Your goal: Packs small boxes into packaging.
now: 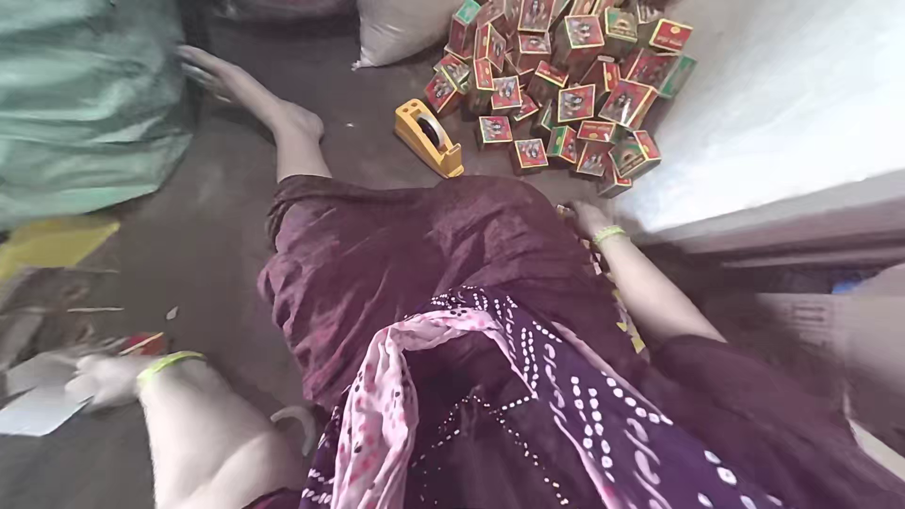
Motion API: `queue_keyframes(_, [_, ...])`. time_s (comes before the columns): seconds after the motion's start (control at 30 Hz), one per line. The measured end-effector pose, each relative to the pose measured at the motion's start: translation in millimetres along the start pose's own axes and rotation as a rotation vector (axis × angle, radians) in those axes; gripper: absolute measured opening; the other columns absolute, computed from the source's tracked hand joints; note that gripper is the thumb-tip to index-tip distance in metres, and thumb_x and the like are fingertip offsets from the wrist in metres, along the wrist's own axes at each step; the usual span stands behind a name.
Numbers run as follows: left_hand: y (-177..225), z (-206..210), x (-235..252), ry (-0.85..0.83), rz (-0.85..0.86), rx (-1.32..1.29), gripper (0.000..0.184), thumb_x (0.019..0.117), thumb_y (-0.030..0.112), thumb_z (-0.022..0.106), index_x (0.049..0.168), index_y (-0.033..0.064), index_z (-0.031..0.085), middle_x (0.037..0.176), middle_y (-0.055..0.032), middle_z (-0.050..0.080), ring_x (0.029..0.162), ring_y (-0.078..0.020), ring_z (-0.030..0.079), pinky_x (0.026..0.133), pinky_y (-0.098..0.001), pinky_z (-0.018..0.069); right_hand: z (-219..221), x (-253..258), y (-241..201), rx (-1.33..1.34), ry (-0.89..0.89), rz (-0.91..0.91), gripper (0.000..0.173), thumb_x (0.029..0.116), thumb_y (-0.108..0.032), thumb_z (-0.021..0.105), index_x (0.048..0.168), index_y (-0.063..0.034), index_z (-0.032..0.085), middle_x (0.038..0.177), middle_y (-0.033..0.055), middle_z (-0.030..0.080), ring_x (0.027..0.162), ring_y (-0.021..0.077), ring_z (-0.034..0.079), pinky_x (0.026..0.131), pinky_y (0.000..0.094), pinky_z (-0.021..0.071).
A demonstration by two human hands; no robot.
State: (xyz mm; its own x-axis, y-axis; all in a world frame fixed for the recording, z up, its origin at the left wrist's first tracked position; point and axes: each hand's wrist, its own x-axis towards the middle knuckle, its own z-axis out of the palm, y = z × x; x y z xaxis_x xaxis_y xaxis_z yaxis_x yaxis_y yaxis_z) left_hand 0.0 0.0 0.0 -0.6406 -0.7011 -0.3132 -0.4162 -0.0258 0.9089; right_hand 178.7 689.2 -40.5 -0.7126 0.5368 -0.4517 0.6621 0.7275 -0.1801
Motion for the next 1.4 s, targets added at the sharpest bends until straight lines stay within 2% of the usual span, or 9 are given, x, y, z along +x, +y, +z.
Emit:
queue_keyframes(0.07, [-59.3,15.6,66.3,-0.060,0.335,-0.253,0.040,0.1117,0.016,0.032,0.131,-0.0159,0.044,0.114,-0.0299,0.058,0.093,-0.0257,0.062,0.076,-0.0353,0.0550,12.5,13.8,-3.4,0.023,-0.017,-0.009,0.042,0.1077,-0.026,0.051,0.144,-0.0067,0.054,0.135,0.0267,0.061,0.125,0.0464,0.060,0.104,0.0665,0.0452])
queue_keyframes(0.13, [-42.7,36.0,40.9,-0.037,0.127,-0.463,0.042,0.1111,0.027,0.035,0.143,0.0017,0.046,0.126,-0.0192,0.060,0.108,-0.0280,0.063,0.085,-0.0494,0.0565,22.6,24.8,-1.5,0.037,0.025,-0.043,0.037,0.1071,-0.022,0.052,0.141,-0.0072,0.057,0.132,0.0282,0.062,0.122,0.0491,0.060,0.102,0.0683,0.0461])
queue_keyframes(0.27, [-12.7,50.8,-51.5,-0.579,0.093,-0.757,0.034,0.1053,0.029,0.039,0.135,0.0155,0.047,0.129,-0.0112,0.062,0.119,-0.0317,0.062,0.096,-0.0620,0.0522,13.8,26.2,-6.8,0.024,0.020,-0.008,0.035,0.1019,-0.020,0.060,0.132,-0.0017,0.063,0.138,0.0326,0.055,0.128,0.0500,0.054,0.103,0.0672,0.0450])
queue_keyframes(0.4, [18.8,88.6,-147.9,-0.869,0.071,-0.750,0.031,0.0992,0.010,0.055,0.130,0.0082,0.054,0.112,-0.0076,0.067,0.103,-0.0208,0.067,0.092,-0.0439,0.0579,1.8,14.4,-12.1,-0.010,0.003,-0.048,0.032,0.1022,-0.020,0.060,0.126,-0.0003,0.068,0.129,0.0303,0.063,0.124,0.0479,0.058,0.106,0.0652,0.0423])
queue_keyframes(0.53, [29.7,126.7,-226.2,-1.051,0.146,-0.472,0.078,0.0775,-0.005,0.082,0.143,0.0094,0.042,0.118,-0.0125,0.068,0.104,-0.0235,0.069,0.088,-0.0436,0.0606,-18.7,-14.0,-31.2,0.267,0.350,-0.142,0.038,0.1023,-0.021,0.061,0.130,0.0041,0.064,0.131,0.0290,0.063,0.125,0.0401,0.060,0.109,0.0539,0.0442])
queue_keyframes(0.73, [7.1,156.1,-261.2,-1.331,0.620,-0.056,0.077,0.0738,0.015,0.091,0.138,0.0012,0.052,0.115,-0.0068,0.072,0.104,-0.0111,0.070,0.094,-0.0332,0.0600,-69.0,-107.8,-105.8,0.882,0.775,-0.888,0.027,0.0940,-0.004,0.071,0.119,0.0031,0.065,0.108,0.0066,0.072,0.092,0.0127,0.072,0.084,0.0334,0.0627])
queue_keyframes(0.87, [-13.1,154.1,-254.9,-1.393,0.667,0.079,0.075,0.0738,0.020,0.091,0.136,-0.0004,0.053,0.112,-0.0080,0.072,0.101,-0.0089,0.070,0.092,-0.0312,0.0592,-73.7,-153.3,-144.9,0.497,0.736,-1.285,0.018,0.1000,-0.014,0.065,0.115,-0.0101,0.073,0.124,0.0086,0.072,0.123,0.0246,0.064,0.107,0.0448,0.0513])
queue_keyframes(1.07, [-23.6,148.4,-248.8,-1.435,0.749,0.186,0.077,0.0725,0.023,0.091,0.135,0.0000,0.053,0.112,-0.0083,0.071,0.102,-0.0081,0.069,0.093,-0.0316,0.0575,-46.2,-154.9,-195.6,-0.028,0.636,-1.494,0.026,0.0989,-0.001,0.057,0.113,-0.0133,0.076,0.114,0.0074,0.073,0.112,0.0285,0.064,0.095,0.0502,0.0491])
queue_keyframes(1.4, [-42.0,158.5,-237.2,-1.507,0.609,0.157,0.081,0.0726,0.015,0.084,0.142,0.0002,0.045,0.118,-0.0096,0.069,0.107,-0.0097,0.068,0.097,-0.0334,0.0565,-9.5,-137.2,-209.0,-0.125,0.378,-1.481,0.027,0.1008,-0.014,0.048,0.116,-0.0122,0.070,0.102,0.0028,0.076,0.116,0.0254,0.065,0.106,0.0564,0.0414])
